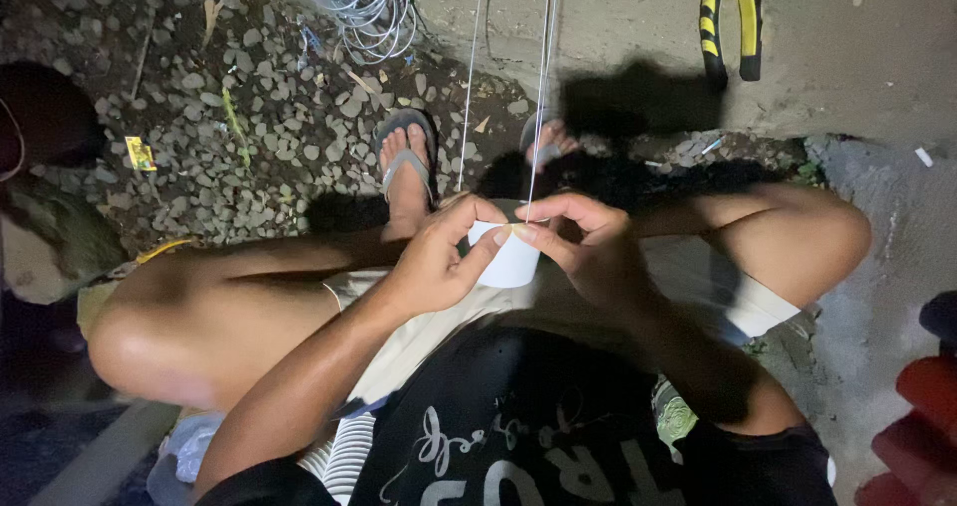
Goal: The person uses pliers to bend and secure metal wires through holes in a white plastic cup, creating a wire hanger. They repeatedly adjust the wires and tighten them around the cup rim, then set the finished assembly aside.
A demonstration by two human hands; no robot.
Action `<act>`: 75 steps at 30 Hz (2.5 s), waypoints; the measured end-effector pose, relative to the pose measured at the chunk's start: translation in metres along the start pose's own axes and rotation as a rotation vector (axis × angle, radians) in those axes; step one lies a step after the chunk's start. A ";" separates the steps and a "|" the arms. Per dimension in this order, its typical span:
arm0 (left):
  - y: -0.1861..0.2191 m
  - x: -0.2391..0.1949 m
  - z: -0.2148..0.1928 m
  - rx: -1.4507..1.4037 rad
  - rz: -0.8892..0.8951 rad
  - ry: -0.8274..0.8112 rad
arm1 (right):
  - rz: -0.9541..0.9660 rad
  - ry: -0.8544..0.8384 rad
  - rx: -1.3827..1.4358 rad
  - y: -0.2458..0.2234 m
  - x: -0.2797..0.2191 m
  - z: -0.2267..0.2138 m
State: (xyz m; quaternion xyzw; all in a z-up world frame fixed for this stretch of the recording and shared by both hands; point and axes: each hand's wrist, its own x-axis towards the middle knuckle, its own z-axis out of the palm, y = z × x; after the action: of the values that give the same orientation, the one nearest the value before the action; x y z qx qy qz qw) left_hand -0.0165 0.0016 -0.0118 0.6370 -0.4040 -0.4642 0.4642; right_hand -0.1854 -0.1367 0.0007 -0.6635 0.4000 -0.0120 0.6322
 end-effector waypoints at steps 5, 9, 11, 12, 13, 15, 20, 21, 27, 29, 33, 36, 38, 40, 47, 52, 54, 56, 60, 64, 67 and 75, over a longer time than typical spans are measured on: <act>-0.001 -0.003 -0.004 0.011 -0.052 -0.060 | 0.031 -0.009 -0.040 0.002 0.001 0.005; -0.006 -0.005 -0.005 0.064 0.045 -0.087 | 0.139 -0.029 -0.051 0.010 0.000 0.009; -0.009 -0.006 -0.006 0.057 0.022 -0.107 | 0.150 -0.004 0.053 0.016 0.004 0.005; -0.011 -0.007 -0.006 0.054 0.012 -0.117 | 0.155 0.010 0.105 0.019 0.008 0.000; -0.012 -0.007 -0.007 0.047 -0.005 -0.113 | -0.029 0.151 0.022 0.023 0.016 -0.007; -0.013 -0.008 -0.006 0.031 -0.037 -0.105 | -0.336 0.406 -0.218 0.035 0.047 -0.039; -0.011 -0.007 -0.003 0.049 -0.021 -0.061 | -0.611 0.876 -1.025 0.064 0.117 -0.126; -0.010 -0.007 -0.002 0.046 -0.031 -0.057 | -0.619 0.840 -0.964 0.068 0.124 -0.134; -0.010 -0.004 -0.004 0.010 0.022 -0.041 | -0.563 0.755 -0.904 0.089 0.143 -0.145; -0.010 -0.004 -0.005 0.038 0.019 -0.073 | -0.567 0.709 -0.926 0.092 0.143 -0.153; -0.011 -0.003 -0.007 0.041 -0.002 -0.078 | -0.498 0.581 -0.851 0.078 0.134 -0.168; -0.014 -0.004 -0.007 0.044 0.032 -0.054 | -0.258 0.460 -0.308 0.058 0.106 -0.163; -0.016 -0.005 -0.006 -0.005 0.029 -0.022 | -0.155 0.368 0.036 0.054 0.072 -0.155; -0.018 -0.007 -0.004 -0.042 -0.001 0.000 | -0.157 0.293 0.249 0.062 0.051 -0.145; -0.026 -0.014 0.003 -0.114 -0.122 0.036 | 0.428 -0.138 0.620 0.097 0.040 -0.126; -0.030 -0.018 0.002 -0.138 -0.067 0.041 | 0.141 -0.642 -0.613 0.055 0.045 -0.105; -0.032 -0.020 0.002 -0.135 -0.043 0.033 | -0.008 -0.787 -0.569 0.035 0.056 -0.095; -0.033 -0.025 0.002 -0.147 -0.154 0.013 | 0.174 -0.892 -0.648 0.019 0.068 -0.084; -0.037 -0.029 0.002 -0.249 -0.120 0.000 | 0.251 -1.031 -0.917 -0.004 0.085 -0.070; -0.041 -0.035 0.001 -0.278 -0.120 0.005 | 0.119 -1.072 -0.763 -0.018 0.096 -0.072; -0.044 -0.036 0.001 -0.314 -0.139 -0.004 | 0.151 -1.155 -0.836 -0.023 0.106 -0.068; -0.048 -0.036 0.000 -0.333 -0.135 -0.016 | 0.162 -1.222 -0.809 -0.030 0.135 -0.061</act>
State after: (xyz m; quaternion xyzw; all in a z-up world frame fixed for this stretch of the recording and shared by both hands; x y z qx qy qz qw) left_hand -0.0215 0.0475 -0.0508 0.5733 -0.2818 -0.5599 0.5277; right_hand -0.1099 -0.2648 -0.0280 -0.7015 -0.0026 0.5549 0.4472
